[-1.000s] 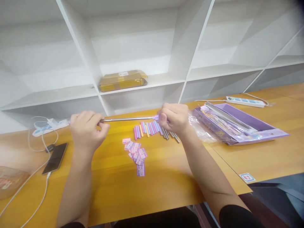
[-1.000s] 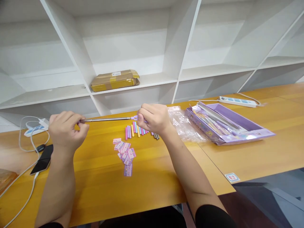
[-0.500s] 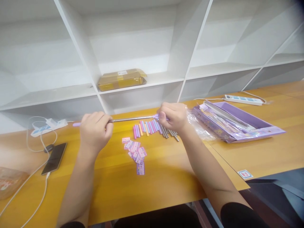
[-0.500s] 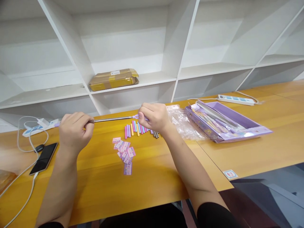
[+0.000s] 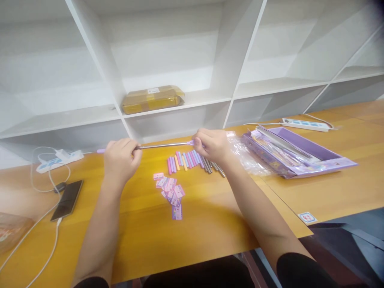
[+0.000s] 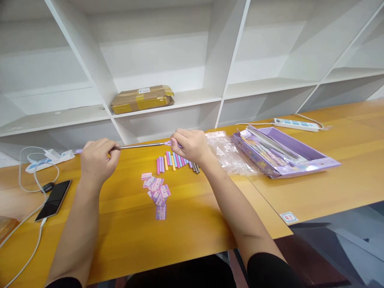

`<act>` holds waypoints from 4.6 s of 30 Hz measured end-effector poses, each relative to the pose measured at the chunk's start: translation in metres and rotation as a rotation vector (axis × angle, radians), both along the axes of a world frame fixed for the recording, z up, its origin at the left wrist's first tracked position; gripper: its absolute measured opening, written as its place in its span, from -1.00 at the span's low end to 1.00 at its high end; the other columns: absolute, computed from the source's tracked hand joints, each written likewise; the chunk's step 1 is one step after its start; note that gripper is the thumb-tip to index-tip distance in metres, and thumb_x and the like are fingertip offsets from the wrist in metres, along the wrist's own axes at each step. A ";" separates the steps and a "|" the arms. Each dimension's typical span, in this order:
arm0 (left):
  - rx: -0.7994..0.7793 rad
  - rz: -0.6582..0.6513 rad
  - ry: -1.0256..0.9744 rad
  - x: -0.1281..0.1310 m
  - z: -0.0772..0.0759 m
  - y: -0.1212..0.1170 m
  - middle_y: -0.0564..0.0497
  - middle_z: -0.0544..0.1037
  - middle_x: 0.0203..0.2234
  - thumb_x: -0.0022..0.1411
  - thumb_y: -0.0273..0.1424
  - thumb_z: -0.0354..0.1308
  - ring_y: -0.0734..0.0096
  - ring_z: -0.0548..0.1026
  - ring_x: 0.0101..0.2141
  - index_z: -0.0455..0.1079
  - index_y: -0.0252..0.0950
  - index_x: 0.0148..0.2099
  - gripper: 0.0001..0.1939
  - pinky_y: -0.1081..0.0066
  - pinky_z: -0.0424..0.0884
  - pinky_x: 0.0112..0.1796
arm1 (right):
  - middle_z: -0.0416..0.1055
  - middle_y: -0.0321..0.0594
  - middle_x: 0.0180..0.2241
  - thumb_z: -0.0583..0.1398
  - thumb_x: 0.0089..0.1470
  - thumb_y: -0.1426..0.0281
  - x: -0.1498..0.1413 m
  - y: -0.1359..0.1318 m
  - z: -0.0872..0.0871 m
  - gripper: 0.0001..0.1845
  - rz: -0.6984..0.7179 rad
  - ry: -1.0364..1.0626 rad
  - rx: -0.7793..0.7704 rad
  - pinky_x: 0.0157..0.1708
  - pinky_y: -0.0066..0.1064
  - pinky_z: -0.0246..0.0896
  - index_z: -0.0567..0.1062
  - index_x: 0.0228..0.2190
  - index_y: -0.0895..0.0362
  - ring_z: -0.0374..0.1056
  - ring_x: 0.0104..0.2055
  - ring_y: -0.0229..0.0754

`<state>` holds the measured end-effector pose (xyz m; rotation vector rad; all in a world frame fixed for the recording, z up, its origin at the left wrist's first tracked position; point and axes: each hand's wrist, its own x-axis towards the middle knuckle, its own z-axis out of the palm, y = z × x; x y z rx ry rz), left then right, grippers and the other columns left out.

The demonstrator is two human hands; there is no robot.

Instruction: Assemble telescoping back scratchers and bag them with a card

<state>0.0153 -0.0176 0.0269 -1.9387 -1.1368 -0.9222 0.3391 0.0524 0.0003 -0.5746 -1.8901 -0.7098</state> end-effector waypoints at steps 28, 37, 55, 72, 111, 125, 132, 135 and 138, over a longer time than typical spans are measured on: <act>-0.119 0.080 -0.004 0.001 -0.009 0.022 0.02 0.56 -0.46 0.29 -0.56 0.04 0.25 0.45 -0.42 0.40 -0.18 -0.33 -0.79 0.17 0.21 -0.21 | 0.40 -0.29 -0.52 -0.01 0.51 0.34 -0.003 0.014 -0.011 -0.53 -0.136 -0.024 -0.053 -0.47 -0.33 -0.11 0.44 -0.45 0.07 0.17 -0.52 -0.27; -0.069 0.135 -0.049 -0.008 -0.011 0.028 0.03 0.46 -0.53 0.22 -0.55 0.08 0.23 0.38 -0.42 0.31 -0.18 -0.40 -0.82 0.16 0.13 -0.22 | 0.39 -0.30 -0.51 0.02 0.51 0.35 0.003 0.021 -0.013 -0.56 -0.110 0.005 0.023 -0.47 -0.32 -0.13 0.45 -0.44 0.07 0.14 -0.53 -0.27; -0.105 0.262 -0.186 -0.117 -0.002 0.043 0.02 0.52 -0.53 0.14 -0.47 0.15 0.21 0.35 -0.29 0.40 -0.22 -0.46 -0.87 0.17 0.07 -0.15 | 0.54 -0.08 -0.45 -0.25 0.54 -0.01 0.115 0.065 -0.023 -0.22 -0.119 0.217 -0.308 -0.31 -0.25 0.27 0.53 -0.44 0.03 0.47 -0.39 -0.09; -0.096 0.341 -0.262 -0.147 -0.004 0.035 0.07 0.46 -0.54 0.10 -0.37 0.26 0.25 0.36 -0.26 0.32 -0.25 -0.47 -0.82 0.16 0.09 -0.08 | 0.47 -0.11 -0.61 -0.07 0.42 -0.17 0.158 0.077 -0.035 -0.22 -0.135 0.601 -0.566 -0.43 -0.21 0.25 0.51 -0.58 0.04 0.39 -0.53 -0.12; -0.139 0.322 -0.209 -0.106 0.003 0.013 0.02 0.35 -0.53 0.14 -0.29 0.15 0.27 0.28 -0.37 0.21 -0.17 -0.41 -0.83 0.27 0.22 -0.29 | -0.08 -0.40 -0.62 0.12 0.19 0.37 0.167 0.057 -0.014 -0.58 -0.277 0.650 -0.487 -0.43 -0.31 -0.15 0.13 -0.65 0.05 -0.06 -0.51 -0.29; -0.056 0.377 -0.242 -0.135 0.006 0.008 0.05 0.27 -0.60 0.02 -0.28 0.10 0.25 0.25 -0.41 0.19 -0.16 -0.44 -0.86 0.29 0.17 -0.32 | 0.05 -0.38 -0.67 0.11 0.24 0.32 0.140 0.056 -0.016 -0.58 0.007 0.612 -0.174 -0.49 -0.32 -0.15 0.21 -0.65 0.03 -0.02 -0.59 -0.29; -0.009 0.329 -0.236 -0.137 0.008 0.009 0.06 0.24 -0.62 -0.02 -0.30 0.11 0.26 0.21 -0.43 0.16 -0.16 -0.46 -0.85 0.29 0.13 -0.35 | 0.01 -0.38 -0.66 0.09 0.22 0.27 0.137 0.058 -0.015 -0.58 -0.060 0.644 -0.286 -0.47 -0.32 -0.14 0.16 -0.65 0.01 -0.03 -0.57 -0.28; -0.015 0.365 -0.271 -0.136 0.011 0.006 0.06 0.21 -0.63 -0.04 -0.32 0.10 0.27 0.20 -0.43 0.13 -0.16 -0.49 -0.83 0.29 0.11 -0.35 | 0.03 -0.35 -0.66 0.09 0.22 0.26 0.132 0.058 -0.017 -0.58 -0.085 0.641 -0.321 -0.46 -0.31 -0.12 0.16 -0.65 0.01 -0.01 -0.56 -0.26; -0.060 0.397 -0.279 -0.133 0.013 0.003 0.04 0.24 -0.60 -0.01 -0.32 0.11 0.26 0.20 -0.39 0.12 -0.17 -0.47 -0.82 0.28 0.11 -0.33 | 0.09 -0.32 -0.65 0.08 0.25 0.30 0.130 0.056 -0.018 -0.59 -0.126 0.633 -0.382 -0.43 -0.30 -0.08 0.19 -0.63 0.02 0.04 -0.54 -0.24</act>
